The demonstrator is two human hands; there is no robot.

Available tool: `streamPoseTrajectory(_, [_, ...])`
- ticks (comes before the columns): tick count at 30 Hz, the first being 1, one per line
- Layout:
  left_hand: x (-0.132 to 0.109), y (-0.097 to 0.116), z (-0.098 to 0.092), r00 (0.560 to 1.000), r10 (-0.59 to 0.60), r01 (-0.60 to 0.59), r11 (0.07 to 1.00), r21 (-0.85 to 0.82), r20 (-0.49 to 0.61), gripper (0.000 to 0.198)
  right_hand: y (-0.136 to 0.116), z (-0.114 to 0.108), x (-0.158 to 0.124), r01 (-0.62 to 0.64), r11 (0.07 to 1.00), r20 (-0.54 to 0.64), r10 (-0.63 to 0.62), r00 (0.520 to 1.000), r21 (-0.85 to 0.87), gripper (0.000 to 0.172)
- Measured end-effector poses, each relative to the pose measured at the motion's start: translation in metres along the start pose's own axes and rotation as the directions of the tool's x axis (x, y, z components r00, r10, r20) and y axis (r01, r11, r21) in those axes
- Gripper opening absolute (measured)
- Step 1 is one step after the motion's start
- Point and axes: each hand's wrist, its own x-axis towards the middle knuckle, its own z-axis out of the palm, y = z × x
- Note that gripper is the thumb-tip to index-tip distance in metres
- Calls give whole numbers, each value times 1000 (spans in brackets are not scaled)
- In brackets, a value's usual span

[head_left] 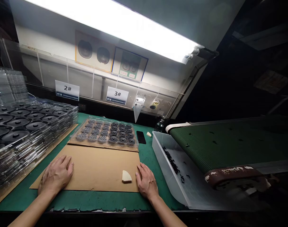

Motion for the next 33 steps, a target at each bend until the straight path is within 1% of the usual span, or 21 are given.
streamPoseTrajectory(5, [-1, -1, 2, 998, 40, -37, 996, 75, -39, 44, -1, -1, 0, 1, 1000, 2, -1, 1000, 0, 48])
streamPoseTrajectory(13, [1, -6, 6, 996, 67, -59, 991, 119, -57, 41, 1, 1, 1, 2, 1000, -10, -2, 1000, 6, 47])
streamPoseTrajectory(22, [1, -9, 8, 997, 65, -59, 989, 134, -44, 38, 0, 0, 1, 8, 1000, -23, -7, 1000, 23, 45])
streamPoseTrajectory(33, [1, -6, 5, 998, 55, -52, 993, 104, -21, 42, 2, 3, 0, 13, 1000, -23, -12, 1000, 24, 46])
